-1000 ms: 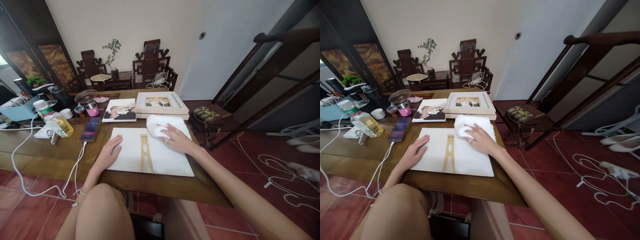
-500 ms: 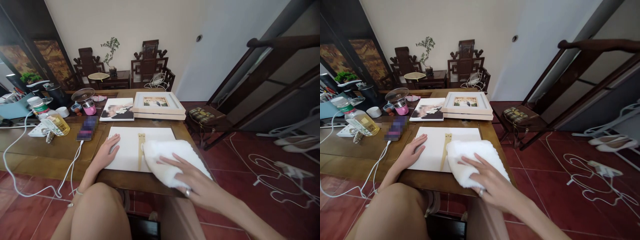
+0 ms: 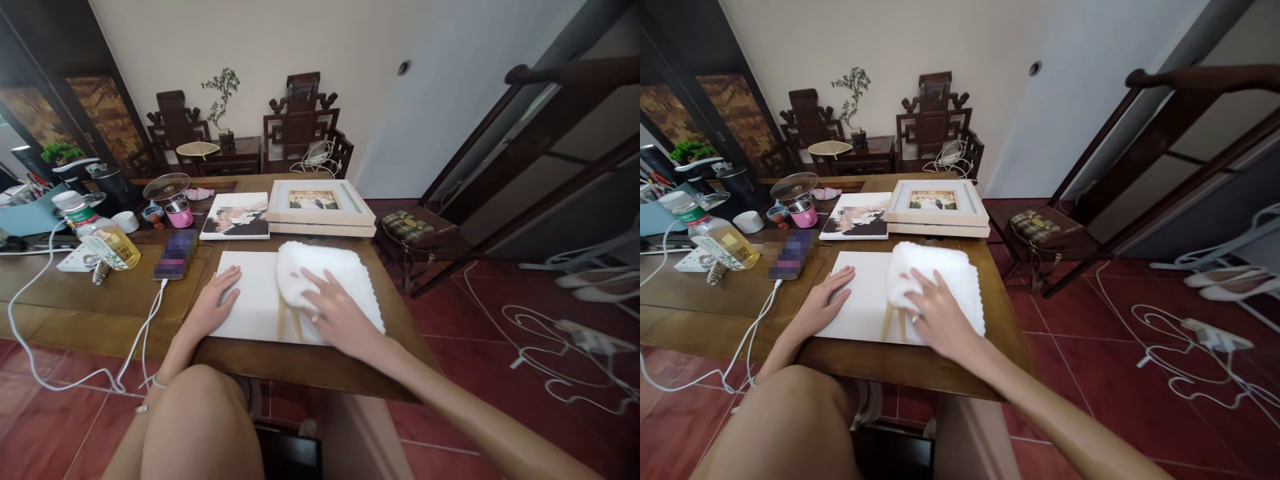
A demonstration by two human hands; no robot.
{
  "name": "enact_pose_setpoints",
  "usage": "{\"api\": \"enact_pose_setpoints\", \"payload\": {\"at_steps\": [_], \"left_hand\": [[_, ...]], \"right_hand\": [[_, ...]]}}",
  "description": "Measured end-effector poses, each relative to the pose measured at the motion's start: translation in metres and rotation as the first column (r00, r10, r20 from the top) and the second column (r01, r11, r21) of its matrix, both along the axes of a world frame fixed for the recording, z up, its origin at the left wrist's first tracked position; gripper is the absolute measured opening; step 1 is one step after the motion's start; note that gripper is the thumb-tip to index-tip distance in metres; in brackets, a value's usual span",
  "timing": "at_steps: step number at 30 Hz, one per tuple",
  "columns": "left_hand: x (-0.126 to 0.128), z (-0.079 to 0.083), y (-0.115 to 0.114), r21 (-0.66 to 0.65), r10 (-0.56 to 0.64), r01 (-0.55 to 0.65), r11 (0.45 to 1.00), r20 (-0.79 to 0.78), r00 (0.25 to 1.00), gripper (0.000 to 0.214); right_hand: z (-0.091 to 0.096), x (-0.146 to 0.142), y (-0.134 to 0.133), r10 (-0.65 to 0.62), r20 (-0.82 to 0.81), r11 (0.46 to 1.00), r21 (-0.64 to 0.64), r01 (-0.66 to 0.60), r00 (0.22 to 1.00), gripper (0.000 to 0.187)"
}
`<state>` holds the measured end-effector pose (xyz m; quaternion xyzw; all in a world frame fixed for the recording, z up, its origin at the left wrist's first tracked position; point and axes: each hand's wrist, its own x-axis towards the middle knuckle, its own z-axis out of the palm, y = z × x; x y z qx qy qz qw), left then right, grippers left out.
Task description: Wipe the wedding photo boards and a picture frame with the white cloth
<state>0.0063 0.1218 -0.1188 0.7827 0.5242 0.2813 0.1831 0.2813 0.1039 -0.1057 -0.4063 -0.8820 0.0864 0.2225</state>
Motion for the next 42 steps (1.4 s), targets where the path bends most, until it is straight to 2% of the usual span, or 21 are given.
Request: {"api": "enact_pose_setpoints", "payload": {"at_steps": [3, 6, 9, 15, 18, 20, 23, 27, 30, 33, 39, 42], "left_hand": [[0.000, -0.003, 0.001, 0.011, -0.004, 0.004, 1.000, -0.013, 1.000, 0.044], [-0.001, -0.004, 0.001, 0.023, -0.009, 0.009, 1.000, -0.024, 1.000, 0.044], [-0.001, -0.004, 0.001, 0.022, -0.015, 0.015, 1.000, -0.030, 0.999, 0.045], [-0.001, -0.002, 0.001, 0.006, -0.017, 0.017, 1.000, -0.011, 1.000, 0.046], [-0.001, -0.002, 0.001, 0.000, -0.012, 0.012, 1.000, -0.006, 1.000, 0.045], [-0.001, -0.004, 0.002, 0.007, -0.008, 0.008, 1.000, -0.006, 1.000, 0.044], [-0.001, -0.006, 0.003, 0.021, -0.008, 0.008, 1.000, -0.002, 1.000, 0.042], [-0.002, -0.007, 0.003, 0.020, -0.009, 0.009, 1.000, -0.001, 1.000, 0.042], [-0.002, -0.007, 0.003, 0.027, -0.013, 0.014, 1.000, -0.007, 1.000, 0.043], [-0.003, -0.007, 0.003, 0.031, -0.015, 0.016, 0.999, -0.013, 1.000, 0.044], [-0.004, -0.005, 0.001, 0.014, -0.016, 0.016, 1.000, -0.015, 1.000, 0.045], [-0.004, -0.004, 0.001, 0.007, -0.013, 0.014, 1.000, -0.008, 1.000, 0.045]], "right_hand": [[0.005, -0.003, -0.046, 0.178, 0.053, 0.983, -0.058, -0.175, 0.983, 0.029], [0.010, 0.000, -0.061, 0.354, 0.091, 0.931, -0.124, -0.342, 0.931, 0.029], [0.013, 0.005, -0.036, 0.407, 0.075, 0.909, -0.133, -0.395, 0.911, 0.028], [0.011, -0.006, 0.055, 0.195, 0.054, 0.980, -0.049, -0.192, 0.979, 0.027], [0.006, -0.018, 0.066, 0.121, 0.040, 0.992, -0.032, -0.120, 0.992, 0.029], [0.003, -0.024, 0.051, 0.079, 0.044, 0.997, -0.025, -0.078, 0.996, 0.029], [0.002, -0.030, 0.005, 0.075, 0.065, 0.996, -0.047, -0.072, 0.995, 0.031], [0.005, -0.033, -0.060, 0.223, 0.084, 0.969, -0.132, -0.211, 0.971, 0.034], [0.008, -0.030, -0.073, 0.332, 0.067, 0.935, -0.156, -0.319, 0.941, 0.032], [0.012, -0.026, -0.046, 0.334, 0.057, 0.935, -0.150, -0.322, 0.941, 0.036], [0.012, -0.039, 0.048, 0.118, 0.115, 0.992, -0.052, -0.113, 0.986, 0.030], [0.011, -0.052, 0.062, 0.047, 0.120, 0.998, -0.050, -0.041, 0.992, 0.032]]}}
